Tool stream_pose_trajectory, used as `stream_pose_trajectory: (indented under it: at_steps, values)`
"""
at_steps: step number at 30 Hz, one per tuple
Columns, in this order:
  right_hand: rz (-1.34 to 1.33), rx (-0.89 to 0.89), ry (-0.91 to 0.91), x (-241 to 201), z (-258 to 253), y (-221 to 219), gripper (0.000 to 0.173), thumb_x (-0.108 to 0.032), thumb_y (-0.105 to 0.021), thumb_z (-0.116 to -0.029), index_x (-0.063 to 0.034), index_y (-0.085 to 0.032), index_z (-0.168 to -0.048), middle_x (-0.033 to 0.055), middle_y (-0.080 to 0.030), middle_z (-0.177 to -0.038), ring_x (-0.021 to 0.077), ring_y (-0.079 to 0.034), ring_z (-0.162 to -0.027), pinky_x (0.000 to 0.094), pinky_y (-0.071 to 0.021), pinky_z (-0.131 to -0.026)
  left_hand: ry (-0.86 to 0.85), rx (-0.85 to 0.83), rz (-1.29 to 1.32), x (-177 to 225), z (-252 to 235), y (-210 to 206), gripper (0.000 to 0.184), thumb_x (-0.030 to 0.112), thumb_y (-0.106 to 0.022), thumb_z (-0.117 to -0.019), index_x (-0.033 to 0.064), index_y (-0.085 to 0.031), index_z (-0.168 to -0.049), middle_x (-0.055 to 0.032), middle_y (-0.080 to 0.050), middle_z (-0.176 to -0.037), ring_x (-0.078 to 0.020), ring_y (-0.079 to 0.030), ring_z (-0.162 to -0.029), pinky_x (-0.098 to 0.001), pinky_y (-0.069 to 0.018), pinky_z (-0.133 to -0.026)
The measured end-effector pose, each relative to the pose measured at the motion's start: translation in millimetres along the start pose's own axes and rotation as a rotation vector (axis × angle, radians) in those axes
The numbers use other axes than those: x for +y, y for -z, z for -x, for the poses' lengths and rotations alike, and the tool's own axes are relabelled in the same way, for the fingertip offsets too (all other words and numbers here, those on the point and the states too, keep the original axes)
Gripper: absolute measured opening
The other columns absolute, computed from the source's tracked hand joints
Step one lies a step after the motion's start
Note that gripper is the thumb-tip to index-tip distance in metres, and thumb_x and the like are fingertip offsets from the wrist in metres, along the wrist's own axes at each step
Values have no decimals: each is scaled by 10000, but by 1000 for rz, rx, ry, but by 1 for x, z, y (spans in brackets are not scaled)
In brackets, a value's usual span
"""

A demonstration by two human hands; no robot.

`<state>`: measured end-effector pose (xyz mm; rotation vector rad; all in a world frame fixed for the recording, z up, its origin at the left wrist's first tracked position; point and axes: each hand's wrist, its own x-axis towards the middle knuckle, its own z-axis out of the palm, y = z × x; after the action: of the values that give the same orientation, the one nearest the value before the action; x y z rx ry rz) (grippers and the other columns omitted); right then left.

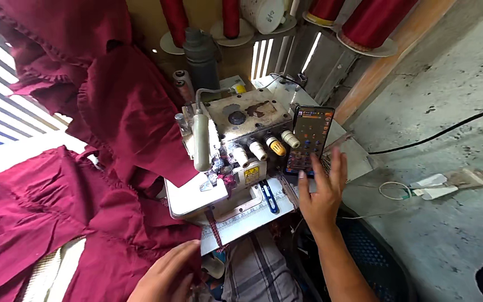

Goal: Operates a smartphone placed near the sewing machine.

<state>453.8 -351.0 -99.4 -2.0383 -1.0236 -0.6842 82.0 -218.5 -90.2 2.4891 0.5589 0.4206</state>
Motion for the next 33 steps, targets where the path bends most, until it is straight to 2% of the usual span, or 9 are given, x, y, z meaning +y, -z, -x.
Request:
stream_pose_trajectory:
  at_steps: [2, 4, 6, 8, 12, 15, 23, 29, 33]
  values:
    - [25, -61, 46, 2, -2, -1, 399, -355, -576, -1011, -177, -701, -1345, 264, -385, -1600, 519, -298, -1490, 651, -287, -1201, 55, 131, 75, -13, 16, 25, 487, 240, -629, -987, 77, -550, -1439, -127, -642, -1372, -212, -622, -1266, -441, -513, -1083]
    - [42, -70, 33, 7, -5, 1, 371, -356, -571, -1016, -214, -715, -1328, 231, -376, -1617, 509, -281, -1502, 665, -277, -1200, 156, 302, 17, -36, 34, 51, 434, 215, -599, -1011, -2, -566, -1385, -203, -646, -1314, -246, -644, -1205, -439, -539, -1023]
    - [43, -22, -5, 11, -7, 5, 374, -329, -563, -1023, -167, -713, -1324, 251, -381, -1607, 508, -286, -1501, 649, -273, -1212, 330, 374, -95, -59, 50, 70, 406, 244, -563, -1038, -55, -611, -1308, -254, -656, -1262, -276, -668, -1139, -423, -560, -956]
    - [18, 27, -24, 9, -8, 7, 390, -293, -572, -1014, -101, -702, -1327, 290, -376, -1593, 503, -292, -1501, 616, -268, -1229, 438, 352, -140, -73, 59, 72, 430, 302, -553, -1041, -37, -633, -1295, -261, -655, -1267, -312, -661, -1152, -456, -552, -952]
    - [16, -18, 32, 1, -6, 3, 387, -311, -588, -1010, -132, -702, -1334, 265, -371, -1607, 498, -280, -1507, 617, -288, -1214, 363, 350, -275, -78, 50, 23, 527, 399, -504, -1019, 10, -640, -1347, -240, -572, -1437, -380, -506, -1383, -537, -363, -1163]
    - [32, -45, 28, 1, -5, -2, 361, -336, -589, -1007, -211, -719, -1320, 222, -369, -1624, 480, -261, -1521, 632, -272, -1214, 355, 423, -422, -82, 49, 6, 545, 432, -432, -1023, 37, -651, -1329, -215, -595, -1422, -374, -526, -1372, -525, -375, -1153]
    - [3, 41, -47, -1, -3, 7, 411, -293, -579, -1007, -72, -687, -1336, 299, -363, -1596, 500, -300, -1498, 595, -292, -1223, 381, 463, -429, -79, 47, 4, 525, 427, -442, -1012, 52, -673, -1298, -198, -618, -1400, -369, -549, -1345, -525, -397, -1122]
    - [32, -59, 20, 2, -11, 2, 355, -328, -585, -1010, -237, -714, -1327, 207, -335, -1646, 476, -251, -1526, 630, -277, -1211, 379, 460, -427, -78, 45, 4, 531, 418, -433, -1011, 34, -668, -1294, -207, -613, -1401, -378, -545, -1345, -531, -388, -1126]
    - [10, 21, -25, 12, -7, 7, 347, -300, -578, -1019, -153, -733, -1293, 244, -412, -1591, 500, -310, -1495, 618, -302, -1209, 379, 406, -359, -82, 50, 13, 521, 422, -472, -1010, 39, -659, -1310, -209, -597, -1415, -373, -522, -1362, -532, -367, -1143]
